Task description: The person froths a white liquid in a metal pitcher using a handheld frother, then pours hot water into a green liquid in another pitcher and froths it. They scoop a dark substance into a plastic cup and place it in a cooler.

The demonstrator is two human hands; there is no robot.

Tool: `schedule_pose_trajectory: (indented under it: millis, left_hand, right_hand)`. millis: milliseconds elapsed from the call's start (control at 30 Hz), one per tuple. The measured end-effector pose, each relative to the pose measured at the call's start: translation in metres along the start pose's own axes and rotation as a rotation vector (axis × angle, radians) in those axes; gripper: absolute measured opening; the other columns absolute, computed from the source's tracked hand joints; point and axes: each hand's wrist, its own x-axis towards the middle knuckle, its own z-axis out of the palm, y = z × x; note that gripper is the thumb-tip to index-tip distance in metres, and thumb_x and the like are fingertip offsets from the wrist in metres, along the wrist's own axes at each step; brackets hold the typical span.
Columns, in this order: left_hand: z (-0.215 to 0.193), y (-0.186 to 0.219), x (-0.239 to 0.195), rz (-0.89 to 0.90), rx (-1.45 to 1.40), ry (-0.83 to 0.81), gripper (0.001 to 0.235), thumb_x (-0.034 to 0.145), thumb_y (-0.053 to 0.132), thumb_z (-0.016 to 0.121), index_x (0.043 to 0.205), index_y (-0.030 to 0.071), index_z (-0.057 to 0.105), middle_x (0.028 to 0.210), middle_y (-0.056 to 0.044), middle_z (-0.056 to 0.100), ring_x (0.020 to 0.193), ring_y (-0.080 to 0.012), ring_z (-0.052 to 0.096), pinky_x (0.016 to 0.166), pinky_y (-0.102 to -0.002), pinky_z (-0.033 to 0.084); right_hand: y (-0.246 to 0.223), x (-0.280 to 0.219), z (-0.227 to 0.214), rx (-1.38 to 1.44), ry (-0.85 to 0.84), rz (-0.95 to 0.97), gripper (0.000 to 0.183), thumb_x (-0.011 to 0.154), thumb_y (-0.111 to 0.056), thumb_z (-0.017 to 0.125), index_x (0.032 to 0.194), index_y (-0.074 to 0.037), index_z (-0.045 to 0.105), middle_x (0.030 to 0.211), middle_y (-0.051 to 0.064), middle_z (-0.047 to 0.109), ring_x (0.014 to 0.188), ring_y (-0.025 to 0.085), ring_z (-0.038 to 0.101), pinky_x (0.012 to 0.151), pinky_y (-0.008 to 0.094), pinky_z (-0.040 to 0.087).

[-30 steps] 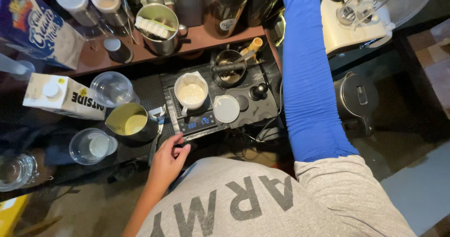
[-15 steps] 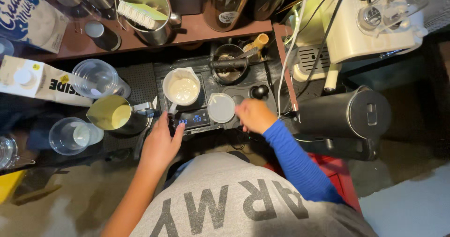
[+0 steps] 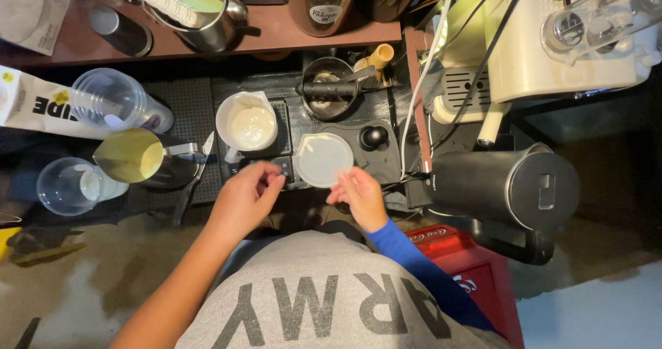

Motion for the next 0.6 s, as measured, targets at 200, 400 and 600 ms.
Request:
schedule_pose_trajectory:
  millis: [200,400,600]
  left_hand:
    - [0.017,0.039,0.010,0.220,-0.650,-0.124,0.022,0.097,0.010,0.068,0.116,0.002,0.072,0.104,-0.004,0.072,0.079,-0.0061,0.066,0.068,-0.022,0.057]
    - [0.022,0.062,-0.001,0.272,-0.710,-0.188,0.017,0.096,0.009,0.073,0.110,0.000,0.076,0.098,-0.004,0.075,0.079,-0.0058,0.066,0.070,-0.021,0.055]
    - [0.013,0.050,-0.017,0.134,-0.726,-0.279,0.016,0.094,0.010,0.076,0.104,-0.002,0.079,0.084,-0.005,0.073,0.073,-0.0056,0.063,0.065,-0.021,0.051]
  right_hand:
    - [-0.077,-0.050,-0.019,0.103,-0.176,-0.053,0.024,0.108,-0.013,0.055,0.123,0.005,0.060,0.095,0.015,0.071,0.076,0.022,0.070,0.075,0.038,0.062]
    - [-0.104,-0.062,-0.024,0.106,-0.331,-0.149,0.044,0.107,-0.025,0.063,0.133,0.009,0.056,0.108,0.020,0.070,0.084,0.027,0.071,0.079,0.043,0.061]
    - [-0.115,-0.047,0.002,0.349,-0.547,0.166,0.117,0.081,-0.089,0.037,0.153,0.003,0.034,0.143,0.031,0.052,0.120,0.044,0.066,0.079,0.059,0.063]
